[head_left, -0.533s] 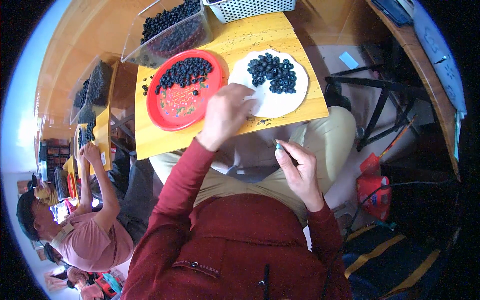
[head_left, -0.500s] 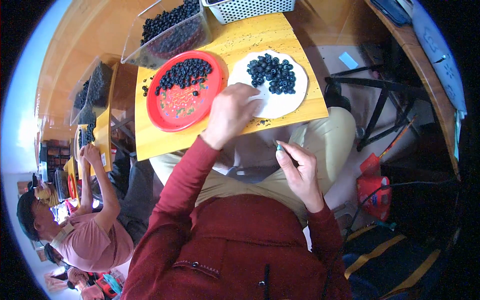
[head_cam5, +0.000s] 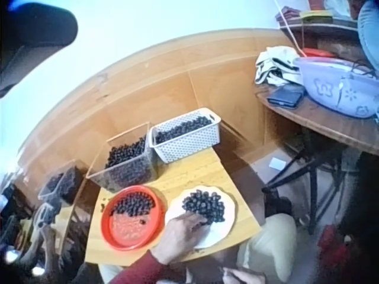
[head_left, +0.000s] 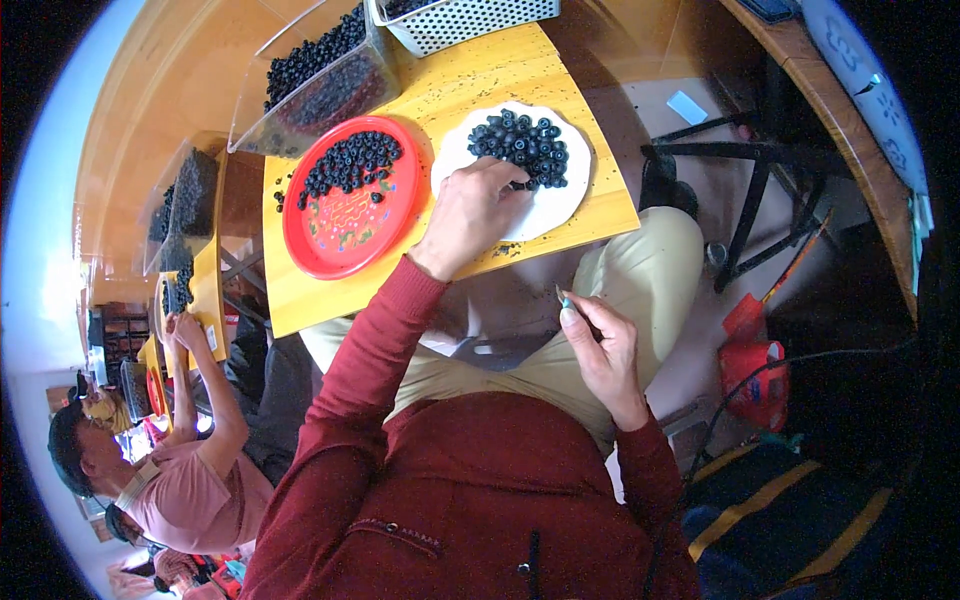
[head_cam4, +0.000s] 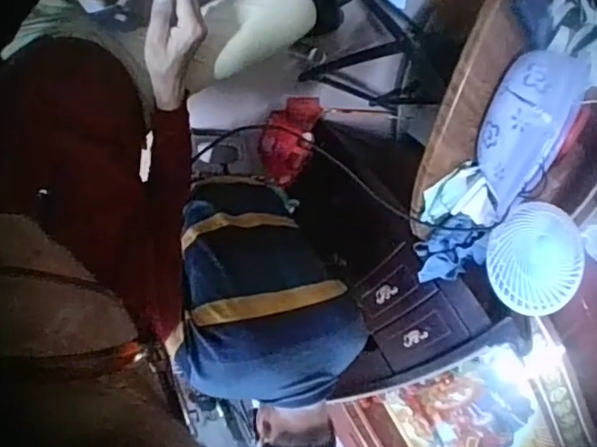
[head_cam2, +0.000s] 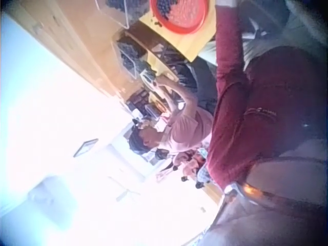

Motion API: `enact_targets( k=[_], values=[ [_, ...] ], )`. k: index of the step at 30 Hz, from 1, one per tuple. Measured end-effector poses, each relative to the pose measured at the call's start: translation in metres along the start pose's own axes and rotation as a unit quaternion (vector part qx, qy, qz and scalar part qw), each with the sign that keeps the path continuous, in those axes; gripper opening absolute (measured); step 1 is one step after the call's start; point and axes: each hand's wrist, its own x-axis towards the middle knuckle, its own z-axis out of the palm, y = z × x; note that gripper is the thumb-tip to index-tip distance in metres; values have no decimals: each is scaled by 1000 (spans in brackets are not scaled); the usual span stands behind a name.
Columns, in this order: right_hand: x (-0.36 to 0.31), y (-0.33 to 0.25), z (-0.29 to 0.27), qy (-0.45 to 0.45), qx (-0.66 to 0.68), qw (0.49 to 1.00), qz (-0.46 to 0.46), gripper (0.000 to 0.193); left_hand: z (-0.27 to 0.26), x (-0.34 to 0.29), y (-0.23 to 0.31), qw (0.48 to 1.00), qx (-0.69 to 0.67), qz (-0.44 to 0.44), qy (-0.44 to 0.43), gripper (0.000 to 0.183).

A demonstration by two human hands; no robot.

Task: Removing stems and cleaning small dark berries on a table using a small tool.

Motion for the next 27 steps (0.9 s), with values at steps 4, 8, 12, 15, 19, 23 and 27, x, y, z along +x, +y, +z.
enact_targets(
  k=[4,8,12,15,19,23,27],
  values=[
    [4,2,-2,9,21,1000,0,30,-3,-14,-2,987,-136,-91,-7,19],
    [7,1,0,18,25,999,6,30,-7,-24,-1,936,-316,-154,1,14],
    [11,2,3,22,41,999,14,31,-14,-37,-5,813,-541,-215,17,16],
    [17,-2,4,19,56,998,19,31,-15,-46,-5,734,-637,-236,17,17],
    [25,-15,7,14,61,997,34,29,-16,-54,-3,672,-703,-230,28,15],
    [32,-19,15,15,61,998,10,28,-14,-58,-2,659,-721,-214,27,15],
    [36,-28,20,7,41,999,25,28,-14,-62,-1,648,-729,-217,35,16]
  ],
)
